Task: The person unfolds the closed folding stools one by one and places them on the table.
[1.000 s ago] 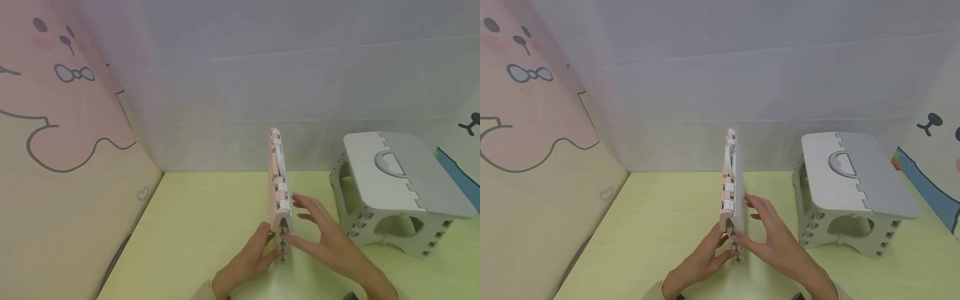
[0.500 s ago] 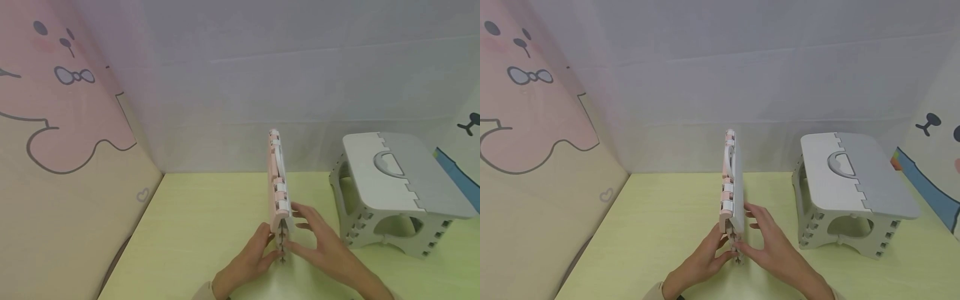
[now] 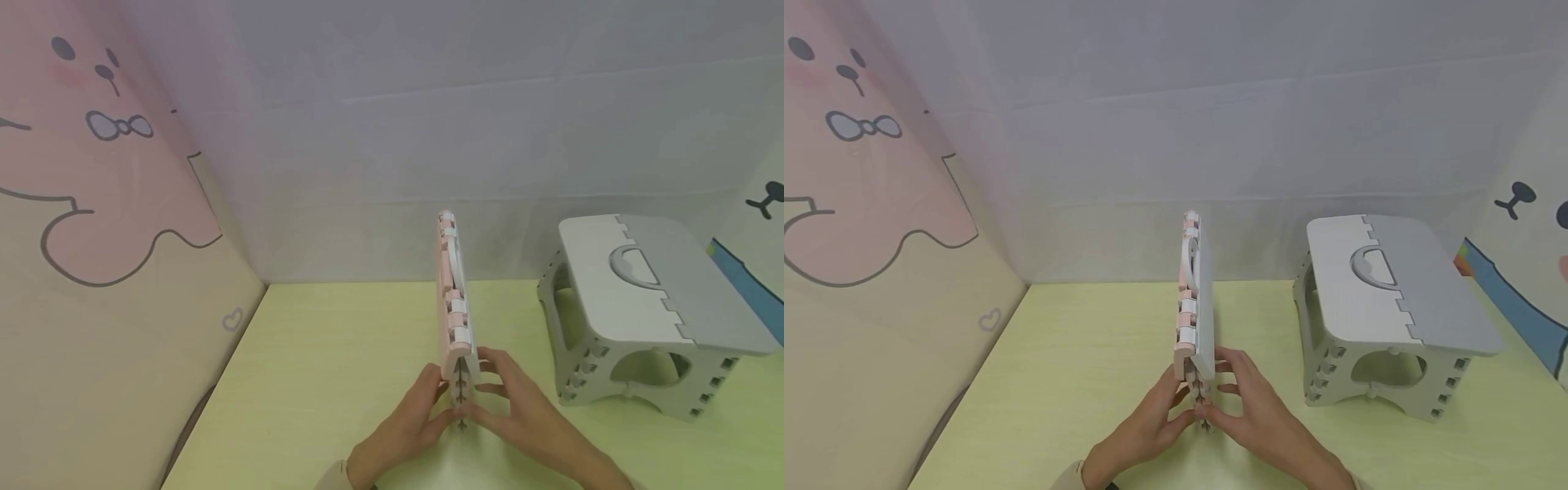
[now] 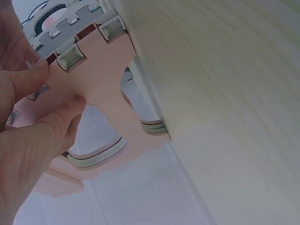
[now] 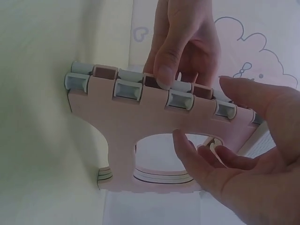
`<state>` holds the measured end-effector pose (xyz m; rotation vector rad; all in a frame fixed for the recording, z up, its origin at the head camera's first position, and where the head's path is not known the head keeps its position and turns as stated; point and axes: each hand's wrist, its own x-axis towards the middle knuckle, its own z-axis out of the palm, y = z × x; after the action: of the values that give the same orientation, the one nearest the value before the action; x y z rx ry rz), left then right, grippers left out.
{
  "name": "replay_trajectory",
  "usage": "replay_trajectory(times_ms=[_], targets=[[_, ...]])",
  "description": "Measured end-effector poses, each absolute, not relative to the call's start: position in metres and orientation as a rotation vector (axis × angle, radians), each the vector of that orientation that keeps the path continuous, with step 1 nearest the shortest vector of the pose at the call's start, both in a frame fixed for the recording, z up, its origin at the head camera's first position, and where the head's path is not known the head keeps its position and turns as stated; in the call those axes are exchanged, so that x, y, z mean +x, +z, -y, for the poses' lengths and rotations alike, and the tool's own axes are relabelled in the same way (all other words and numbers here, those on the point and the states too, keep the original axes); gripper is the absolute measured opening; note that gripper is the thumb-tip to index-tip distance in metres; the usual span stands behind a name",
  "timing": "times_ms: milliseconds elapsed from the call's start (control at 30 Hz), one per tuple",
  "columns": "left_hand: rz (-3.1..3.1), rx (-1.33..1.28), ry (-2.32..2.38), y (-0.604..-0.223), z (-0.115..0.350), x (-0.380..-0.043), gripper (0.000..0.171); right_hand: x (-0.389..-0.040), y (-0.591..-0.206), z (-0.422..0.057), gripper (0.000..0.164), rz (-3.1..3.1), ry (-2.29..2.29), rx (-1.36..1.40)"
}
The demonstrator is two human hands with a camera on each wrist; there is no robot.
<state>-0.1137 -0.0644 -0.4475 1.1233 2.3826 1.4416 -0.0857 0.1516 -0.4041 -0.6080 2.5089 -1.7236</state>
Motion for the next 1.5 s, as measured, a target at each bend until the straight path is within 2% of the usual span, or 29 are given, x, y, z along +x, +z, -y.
replay_trajectory(times_ms=[767,1500], targets=[[-2.401,1.177,1.447,-0.45,0.064,-0.114,0.07,-0.089,-0.417,-0.148,0.05,-2.524,-1.705,-0.64],[-2.377,1.173,1.454,-0.447,0.069,-0.115,0.068,-0.093,-0.419,-0.147,0.051,-2.6,-1.666,-0.704]])
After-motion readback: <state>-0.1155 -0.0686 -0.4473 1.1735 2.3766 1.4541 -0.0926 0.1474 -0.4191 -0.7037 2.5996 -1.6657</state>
